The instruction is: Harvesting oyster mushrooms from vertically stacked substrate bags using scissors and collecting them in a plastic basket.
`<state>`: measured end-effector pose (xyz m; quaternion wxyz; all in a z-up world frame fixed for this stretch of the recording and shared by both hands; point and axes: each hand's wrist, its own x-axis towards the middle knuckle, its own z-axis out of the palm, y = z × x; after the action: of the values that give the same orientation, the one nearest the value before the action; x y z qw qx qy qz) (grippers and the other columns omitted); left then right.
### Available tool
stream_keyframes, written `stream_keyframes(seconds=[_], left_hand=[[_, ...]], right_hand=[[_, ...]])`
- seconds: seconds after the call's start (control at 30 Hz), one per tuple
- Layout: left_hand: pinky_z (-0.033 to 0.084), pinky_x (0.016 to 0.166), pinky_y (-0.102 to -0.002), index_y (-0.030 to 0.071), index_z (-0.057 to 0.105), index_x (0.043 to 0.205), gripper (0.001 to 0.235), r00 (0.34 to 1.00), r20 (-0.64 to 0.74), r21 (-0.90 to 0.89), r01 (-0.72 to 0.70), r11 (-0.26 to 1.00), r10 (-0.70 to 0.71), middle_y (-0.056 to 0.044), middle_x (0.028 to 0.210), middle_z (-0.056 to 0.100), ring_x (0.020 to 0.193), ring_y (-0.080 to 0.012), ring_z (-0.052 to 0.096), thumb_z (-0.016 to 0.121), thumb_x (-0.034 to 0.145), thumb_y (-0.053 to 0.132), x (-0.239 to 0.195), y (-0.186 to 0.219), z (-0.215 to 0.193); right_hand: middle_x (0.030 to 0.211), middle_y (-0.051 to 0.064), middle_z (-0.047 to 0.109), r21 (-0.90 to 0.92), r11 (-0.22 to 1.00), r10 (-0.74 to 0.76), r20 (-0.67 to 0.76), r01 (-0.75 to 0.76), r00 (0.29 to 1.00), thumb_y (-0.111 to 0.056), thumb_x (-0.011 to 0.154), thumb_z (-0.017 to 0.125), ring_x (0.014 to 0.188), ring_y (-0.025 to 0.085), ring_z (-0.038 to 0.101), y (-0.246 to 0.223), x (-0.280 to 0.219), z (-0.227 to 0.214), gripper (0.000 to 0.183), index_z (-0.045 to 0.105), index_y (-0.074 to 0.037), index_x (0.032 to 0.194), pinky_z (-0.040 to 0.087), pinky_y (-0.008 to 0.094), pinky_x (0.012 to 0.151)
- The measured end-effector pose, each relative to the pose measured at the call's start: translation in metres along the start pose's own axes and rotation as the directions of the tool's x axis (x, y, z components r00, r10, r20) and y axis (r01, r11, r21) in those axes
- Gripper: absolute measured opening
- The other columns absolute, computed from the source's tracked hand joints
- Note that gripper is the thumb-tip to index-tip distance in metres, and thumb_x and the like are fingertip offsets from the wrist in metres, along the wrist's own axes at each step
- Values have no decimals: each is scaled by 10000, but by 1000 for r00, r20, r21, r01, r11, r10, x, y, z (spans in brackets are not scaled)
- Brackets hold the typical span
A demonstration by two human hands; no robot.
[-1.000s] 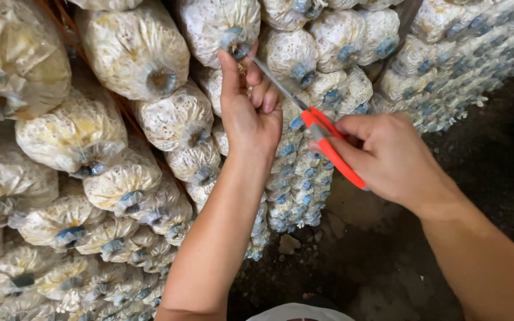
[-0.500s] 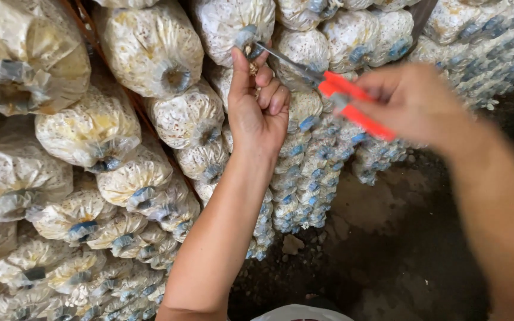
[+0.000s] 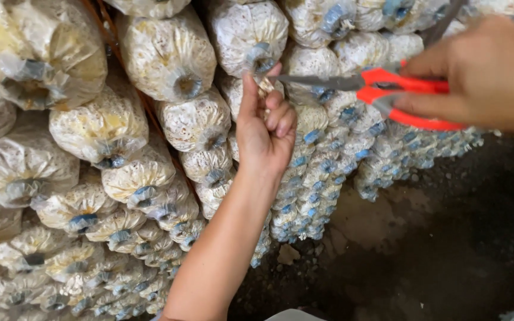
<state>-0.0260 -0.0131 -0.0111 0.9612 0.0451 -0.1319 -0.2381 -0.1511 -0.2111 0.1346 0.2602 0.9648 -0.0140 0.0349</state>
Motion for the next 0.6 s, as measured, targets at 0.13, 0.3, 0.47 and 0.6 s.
stream_keyframes(seconds=[0.13, 0.3, 0.47, 0.6], left_hand=[[239, 406, -195, -20, 653, 1261, 437, 997, 71, -17, 22, 1000, -21, 39, 633, 450, 477, -51, 314, 455, 1160, 357, -16, -8, -14], [271, 385, -196, 13, 657, 1097, 341, 998, 60, 24, 31, 999, -32, 46, 624, 445, 466, -55, 339, 461, 1157, 284, -44, -16, -48], [339, 380, -213, 72, 583, 962, 195, 970, -72, 14, 232, 973, -230, 6, 666, 534, 480, -84, 427, 501, 1110, 170, -104, -32, -111], [326, 361, -203, 90, 556, 854, 286, 887, -217, 110, 436, 893, -407, -8, 607, 515, 440, -81, 409, 425, 1098, 156, -165, -47, -258]], right_hand=[[563, -103, 749, -56, 998, 5, 73, -1, 997, -671, 991, 401, 406, 20, 754, -7, -19, 12, 413, 667, -366, 1076, 625, 131, 392], [1263, -70, 718, -95, 994, -57, -47, 52, 997, -764, 871, 375, 1004, 126, 816, -8, -46, 57, 656, 568, -385, 1371, 765, 315, 738], [1190, -163, 726, 131, 968, -180, -234, 215, 955, -614, 778, 667, 975, 56, 754, -10, -81, 119, 454, 661, -473, 1209, 626, 291, 609], [1353, -178, 671, 273, 879, -386, -69, 390, 920, -692, 750, 704, 906, 145, 840, -10, -77, 214, 657, 557, -628, 1387, 681, 385, 754]])
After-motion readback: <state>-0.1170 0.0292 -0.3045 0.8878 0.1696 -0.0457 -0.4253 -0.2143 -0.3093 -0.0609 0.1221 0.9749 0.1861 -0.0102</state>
